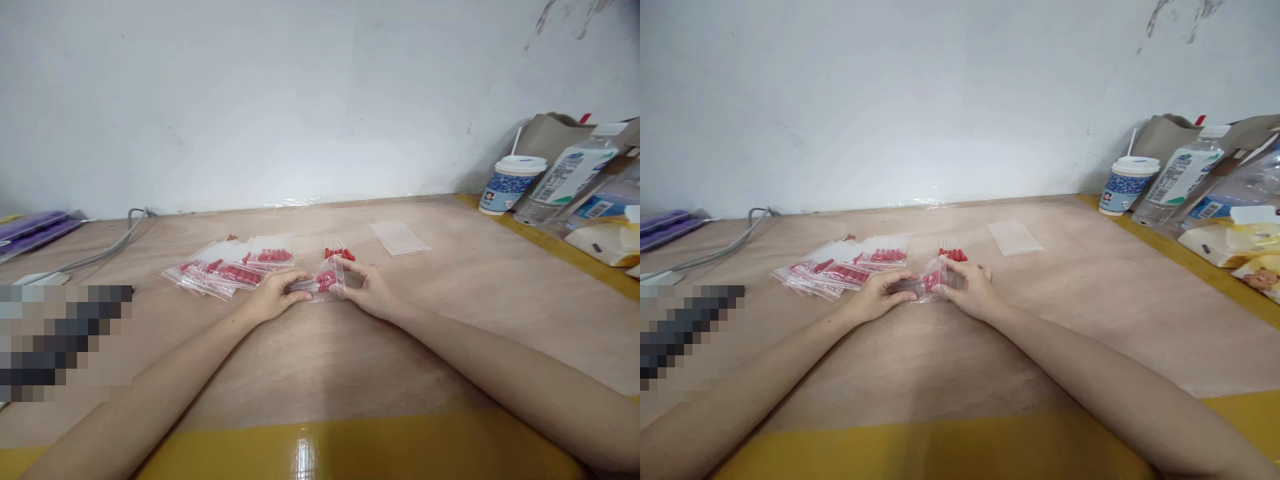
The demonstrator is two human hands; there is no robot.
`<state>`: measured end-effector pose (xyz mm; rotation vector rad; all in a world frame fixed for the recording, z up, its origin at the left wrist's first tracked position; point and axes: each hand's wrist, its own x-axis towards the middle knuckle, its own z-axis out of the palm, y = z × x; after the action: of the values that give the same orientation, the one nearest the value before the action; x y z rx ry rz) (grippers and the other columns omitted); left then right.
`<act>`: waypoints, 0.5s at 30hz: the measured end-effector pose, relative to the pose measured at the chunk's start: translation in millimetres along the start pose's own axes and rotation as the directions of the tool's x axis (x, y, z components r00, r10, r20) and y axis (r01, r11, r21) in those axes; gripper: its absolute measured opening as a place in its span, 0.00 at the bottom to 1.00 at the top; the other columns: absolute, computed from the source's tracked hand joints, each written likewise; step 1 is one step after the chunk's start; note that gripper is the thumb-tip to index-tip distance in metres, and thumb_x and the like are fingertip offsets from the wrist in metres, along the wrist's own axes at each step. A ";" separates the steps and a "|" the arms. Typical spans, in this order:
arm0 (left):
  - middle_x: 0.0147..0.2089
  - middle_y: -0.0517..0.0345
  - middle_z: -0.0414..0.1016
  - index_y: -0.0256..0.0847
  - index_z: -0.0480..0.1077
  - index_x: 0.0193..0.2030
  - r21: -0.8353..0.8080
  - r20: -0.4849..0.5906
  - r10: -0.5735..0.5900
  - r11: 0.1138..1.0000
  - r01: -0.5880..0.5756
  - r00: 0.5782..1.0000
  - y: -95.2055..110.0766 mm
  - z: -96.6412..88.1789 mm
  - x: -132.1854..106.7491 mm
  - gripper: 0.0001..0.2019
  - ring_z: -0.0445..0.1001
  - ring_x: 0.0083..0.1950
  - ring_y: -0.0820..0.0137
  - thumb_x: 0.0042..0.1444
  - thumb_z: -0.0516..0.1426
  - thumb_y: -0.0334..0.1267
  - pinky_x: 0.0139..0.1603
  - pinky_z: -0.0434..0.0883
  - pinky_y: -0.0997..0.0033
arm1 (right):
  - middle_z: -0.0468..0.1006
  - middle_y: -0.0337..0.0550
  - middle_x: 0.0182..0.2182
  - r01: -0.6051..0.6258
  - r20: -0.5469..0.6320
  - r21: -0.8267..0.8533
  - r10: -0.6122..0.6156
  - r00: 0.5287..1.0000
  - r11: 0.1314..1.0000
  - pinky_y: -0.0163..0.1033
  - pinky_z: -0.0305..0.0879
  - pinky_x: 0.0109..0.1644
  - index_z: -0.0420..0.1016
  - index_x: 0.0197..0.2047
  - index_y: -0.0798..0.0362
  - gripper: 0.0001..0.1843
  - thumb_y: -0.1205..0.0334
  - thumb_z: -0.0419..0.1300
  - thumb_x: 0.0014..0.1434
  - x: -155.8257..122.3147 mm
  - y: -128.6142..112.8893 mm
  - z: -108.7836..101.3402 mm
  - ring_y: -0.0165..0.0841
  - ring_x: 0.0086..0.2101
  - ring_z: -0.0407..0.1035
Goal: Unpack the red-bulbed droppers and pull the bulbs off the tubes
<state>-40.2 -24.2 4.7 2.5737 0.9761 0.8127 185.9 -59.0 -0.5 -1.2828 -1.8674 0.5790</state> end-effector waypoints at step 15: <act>0.47 0.54 0.74 0.40 0.67 0.52 0.006 0.065 -0.081 0.997 0.081 0.995 3.8 -0.6 0.7 0.21 0.73 0.46 0.66 0.53 0.56 0.46 0.46 0.69 0.66 | 0.76 0.37 0.34 0.075 0.113 -0.195 -0.054 0.992 0.978 0.56 0.43 0.55 0.73 0.36 0.46 0.09 0.54 0.60 0.52 5.4 -6.9 -4.7 0.38 0.42 0.66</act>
<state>-38.1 -26.5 7.2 2.5281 1.0556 0.7021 184.8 -57.0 9.1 -1.3349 -2.0914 0.4435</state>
